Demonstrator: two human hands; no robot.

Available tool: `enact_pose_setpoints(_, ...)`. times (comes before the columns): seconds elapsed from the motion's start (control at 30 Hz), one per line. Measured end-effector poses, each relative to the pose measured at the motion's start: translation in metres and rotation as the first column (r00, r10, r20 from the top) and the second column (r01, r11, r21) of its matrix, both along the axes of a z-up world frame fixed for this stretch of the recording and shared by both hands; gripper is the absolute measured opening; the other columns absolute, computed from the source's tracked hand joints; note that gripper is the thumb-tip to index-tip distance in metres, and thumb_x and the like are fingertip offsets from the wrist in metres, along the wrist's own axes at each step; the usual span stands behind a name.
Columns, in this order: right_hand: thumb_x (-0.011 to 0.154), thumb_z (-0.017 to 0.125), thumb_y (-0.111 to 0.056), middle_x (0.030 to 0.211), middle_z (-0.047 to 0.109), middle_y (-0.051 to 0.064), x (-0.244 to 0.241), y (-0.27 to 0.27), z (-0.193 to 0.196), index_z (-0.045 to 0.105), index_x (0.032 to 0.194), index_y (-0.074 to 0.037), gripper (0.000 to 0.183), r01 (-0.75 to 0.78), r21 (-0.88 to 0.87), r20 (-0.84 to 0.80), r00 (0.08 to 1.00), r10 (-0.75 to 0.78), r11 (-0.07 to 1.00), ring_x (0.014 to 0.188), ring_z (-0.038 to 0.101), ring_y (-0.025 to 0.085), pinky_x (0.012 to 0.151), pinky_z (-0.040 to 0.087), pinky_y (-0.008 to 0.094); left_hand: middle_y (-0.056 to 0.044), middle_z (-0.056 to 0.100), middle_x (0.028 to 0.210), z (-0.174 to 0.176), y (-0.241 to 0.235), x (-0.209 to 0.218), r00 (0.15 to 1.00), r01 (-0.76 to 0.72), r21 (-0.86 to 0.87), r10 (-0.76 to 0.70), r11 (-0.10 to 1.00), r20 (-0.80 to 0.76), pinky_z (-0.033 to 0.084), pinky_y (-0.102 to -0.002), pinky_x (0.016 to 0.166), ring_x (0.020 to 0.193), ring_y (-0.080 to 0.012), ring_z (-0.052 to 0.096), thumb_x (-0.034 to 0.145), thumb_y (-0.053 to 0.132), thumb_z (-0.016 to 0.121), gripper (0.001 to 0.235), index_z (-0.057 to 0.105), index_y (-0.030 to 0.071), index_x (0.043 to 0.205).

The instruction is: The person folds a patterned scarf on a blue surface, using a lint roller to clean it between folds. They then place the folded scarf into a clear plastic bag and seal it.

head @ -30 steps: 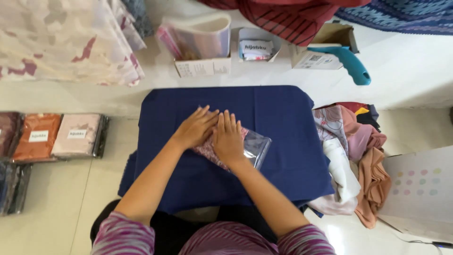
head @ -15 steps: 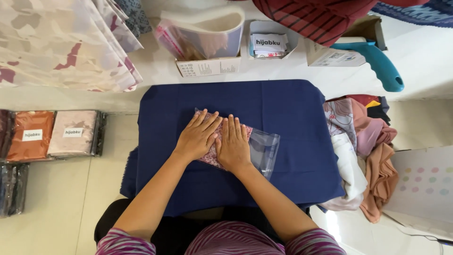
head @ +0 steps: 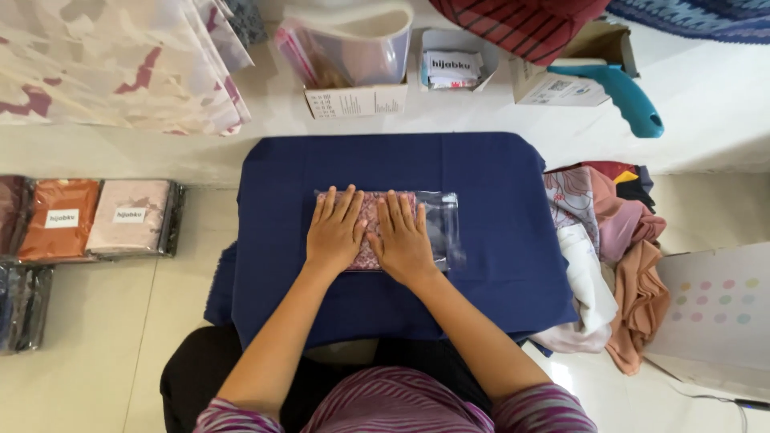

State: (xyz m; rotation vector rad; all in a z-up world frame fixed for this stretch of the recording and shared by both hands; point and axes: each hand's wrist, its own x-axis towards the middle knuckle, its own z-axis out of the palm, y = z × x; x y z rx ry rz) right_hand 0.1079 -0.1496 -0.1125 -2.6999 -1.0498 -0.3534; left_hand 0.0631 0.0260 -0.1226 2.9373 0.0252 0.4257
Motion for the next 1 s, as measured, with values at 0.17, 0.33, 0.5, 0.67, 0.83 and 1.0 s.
enact_pose_setpoints(0.17,0.102,0.043,-0.052,0.166,0.033,0.014,0.007,-0.006,-0.007,0.034,0.160,-0.010,0.073,-0.064,0.023,-0.003,0.998,0.064,0.998,0.153,0.030,0.034,0.121,0.017,0.063,-0.003,0.034,0.166,0.001,-0.013,-0.010,0.990,-0.134,-0.050,0.132,0.990,-0.041,0.013,-0.049,0.126,0.154,-0.0356,0.023,0.105,0.042,0.040,0.060,0.036,0.019,0.160)
enact_pose_setpoints(0.33,0.101,0.044,-0.053,0.166,0.033,0.013,0.013,-0.007,-0.009,0.034,0.161,-0.011,0.073,-0.069,0.010,-0.020,0.997,0.069,0.998,0.154,0.029,0.033,0.121,0.015,0.064,-0.002,0.035,0.166,-0.011,-0.012,-0.004,0.988,-0.152,-0.053,0.153,0.987,0.009,0.013,-0.050,0.126,0.154,-0.0350,0.023,0.104,0.044,0.040,0.060,0.037,0.022,0.160)
enact_pose_setpoints(0.5,0.101,0.044,-0.058,0.167,0.032,0.011,0.017,-0.010,-0.012,0.035,0.161,-0.013,0.075,-0.060,-0.027,-0.012,0.998,0.060,0.998,0.155,0.025,0.032,0.119,0.008,0.071,-0.001,0.036,0.165,-0.016,-0.012,-0.005,0.988,-0.147,-0.070,0.150,0.987,0.041,0.016,-0.050,0.125,0.154,-0.0351,0.025,0.105,0.045,0.040,0.058,0.038,0.023,0.159)
enact_pose_setpoints(0.67,0.101,0.051,-0.047,0.169,0.026,0.014,0.032,-0.019,0.012,0.036,0.160,-0.011,0.070,-0.096,-0.029,-0.230,0.969,0.087,0.995,0.154,0.024,0.037,0.117,0.012,0.075,-0.003,0.037,0.165,-0.014,-0.018,-0.010,0.979,-0.191,-0.036,0.193,0.981,0.064,0.016,-0.052,0.125,0.153,-0.0356,0.026,0.105,0.045,0.037,0.057,0.041,0.021,0.158)
enact_pose_setpoints(0.83,0.100,0.068,-0.026,0.114,0.069,-0.003,0.095,-0.041,0.137,0.073,0.114,-0.019,0.017,-0.028,0.574,0.131,0.990,-0.058,0.819,0.101,0.067,0.023,0.090,0.048,0.042,-0.005,0.042,0.162,-0.015,-0.023,-0.008,0.968,-0.225,0.017,0.221,0.974,0.120,0.016,-0.051,0.125,0.151,-0.0363,0.030,0.104,0.042,0.038,0.056,0.045,0.019,0.155)
enact_pose_setpoints(1.0,0.094,0.080,-0.024,0.090,0.067,-0.010,0.155,-0.037,0.217,0.077,0.112,-0.022,0.019,-0.180,0.489,0.478,0.874,-0.090,0.853,0.070,0.068,0.012,0.064,0.056,0.027,-0.004,0.044,0.161,-0.017,-0.027,-0.011,0.955,-0.262,0.035,0.254,0.964,0.150,0.017,-0.051,0.124,0.151,-0.0353,0.032,0.104,0.044,0.039,0.057,0.045,0.020,0.155)
